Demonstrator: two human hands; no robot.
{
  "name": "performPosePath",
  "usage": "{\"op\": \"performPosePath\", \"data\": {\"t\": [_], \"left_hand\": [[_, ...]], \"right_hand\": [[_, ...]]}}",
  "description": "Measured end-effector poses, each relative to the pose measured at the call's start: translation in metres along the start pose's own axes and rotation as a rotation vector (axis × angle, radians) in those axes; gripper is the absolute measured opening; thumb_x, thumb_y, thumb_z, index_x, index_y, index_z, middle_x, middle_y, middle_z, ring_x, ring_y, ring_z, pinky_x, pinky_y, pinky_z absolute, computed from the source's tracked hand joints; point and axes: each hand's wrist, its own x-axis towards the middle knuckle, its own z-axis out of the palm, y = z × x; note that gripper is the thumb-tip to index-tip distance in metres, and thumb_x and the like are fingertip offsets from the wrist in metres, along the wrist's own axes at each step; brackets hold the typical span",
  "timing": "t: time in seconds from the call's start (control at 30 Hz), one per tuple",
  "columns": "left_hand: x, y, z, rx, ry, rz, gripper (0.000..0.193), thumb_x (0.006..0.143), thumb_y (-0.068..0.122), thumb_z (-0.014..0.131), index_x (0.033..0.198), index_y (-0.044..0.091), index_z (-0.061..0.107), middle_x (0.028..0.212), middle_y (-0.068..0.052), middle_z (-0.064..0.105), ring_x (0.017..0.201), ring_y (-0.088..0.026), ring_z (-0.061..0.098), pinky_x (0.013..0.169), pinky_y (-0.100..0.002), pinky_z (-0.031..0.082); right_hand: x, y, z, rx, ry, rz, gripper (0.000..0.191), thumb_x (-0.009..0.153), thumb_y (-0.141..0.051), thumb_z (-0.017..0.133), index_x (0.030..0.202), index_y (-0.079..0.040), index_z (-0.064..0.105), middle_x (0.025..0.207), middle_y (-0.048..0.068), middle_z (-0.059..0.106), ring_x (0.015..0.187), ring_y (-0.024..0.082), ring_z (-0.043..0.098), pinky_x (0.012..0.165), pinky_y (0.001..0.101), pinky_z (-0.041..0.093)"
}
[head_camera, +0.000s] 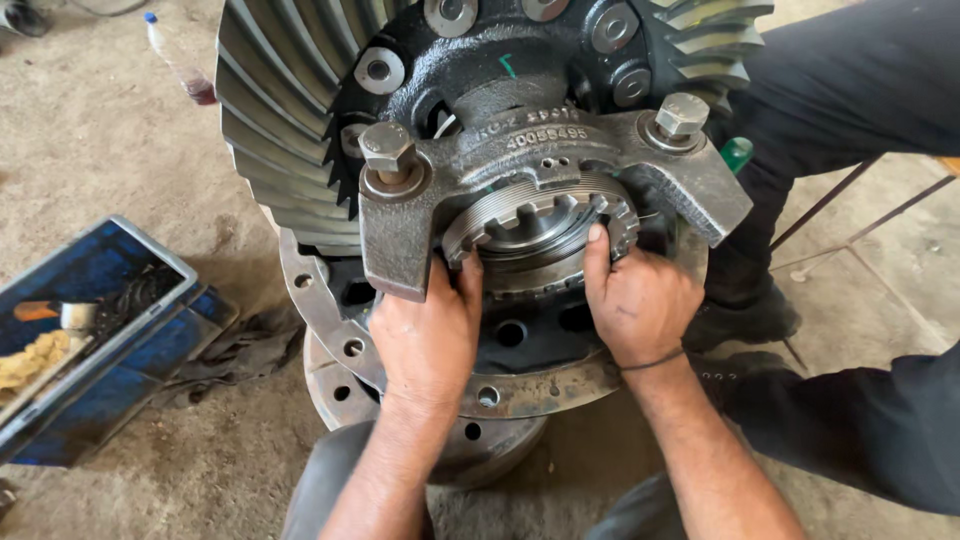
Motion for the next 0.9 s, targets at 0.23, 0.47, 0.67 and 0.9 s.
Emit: {"op": "performPosePath", "data": {"t": [0.23,0.47,0.67,0.9], "left_hand": [[0.004,0.007,-0.007,-0.039,0.034,-0.029,0.036,0.099,0.038,0.068,0.087,0.003,0.066,0.072,-0.02,0.066,0.062,-0.044,0.064,0.055,-0.053,0.052],[-0.008,0.013,-0.008,-0.036,-0.109,-0.133,0.039,0.102,0.038,0.061,0.089,0.001,0.068,0.072,-0.022,0.067,0.062,-0.043,0.066,0.055,-0.052,0.053],[-0.012,0.007,0.004,-0.126,-0.071,-0.082,0.035,0.104,0.029,0.057,0.087,0.001,0.069,0.074,-0.022,0.067,0.063,-0.043,0.066,0.055,-0.052,0.053],[-0.012,0.003,0.008,-0.231,-0.304,-0.255,0.049,0.104,0.035,0.058,0.069,0.001,0.066,0.068,-0.025,0.067,0.066,-0.045,0.067,0.062,-0.055,0.054]], "right_hand": [[0.001,-0.007,-0.01,0.054,-0.058,0.182,0.044,0.104,-0.042,0.067,0.077,-0.008,0.07,0.06,0.015,0.062,0.054,0.037,0.062,0.052,0.0485,0.049],[-0.001,-0.004,-0.007,-0.091,0.034,0.06,0.037,0.11,-0.034,0.065,0.085,-0.007,0.064,0.069,0.012,0.064,0.059,0.034,0.063,0.056,0.046,0.05],[-0.007,0.004,0.002,-0.12,0.061,-0.004,0.037,0.113,-0.033,0.065,0.087,-0.006,0.067,0.071,0.012,0.064,0.061,0.034,0.063,0.057,0.0452,0.051],[-0.005,0.014,0.006,-0.07,0.15,-0.099,0.046,0.115,-0.032,0.071,0.082,-0.005,0.054,0.076,0.016,0.058,0.069,0.038,0.06,0.064,0.048,0.048]]}}
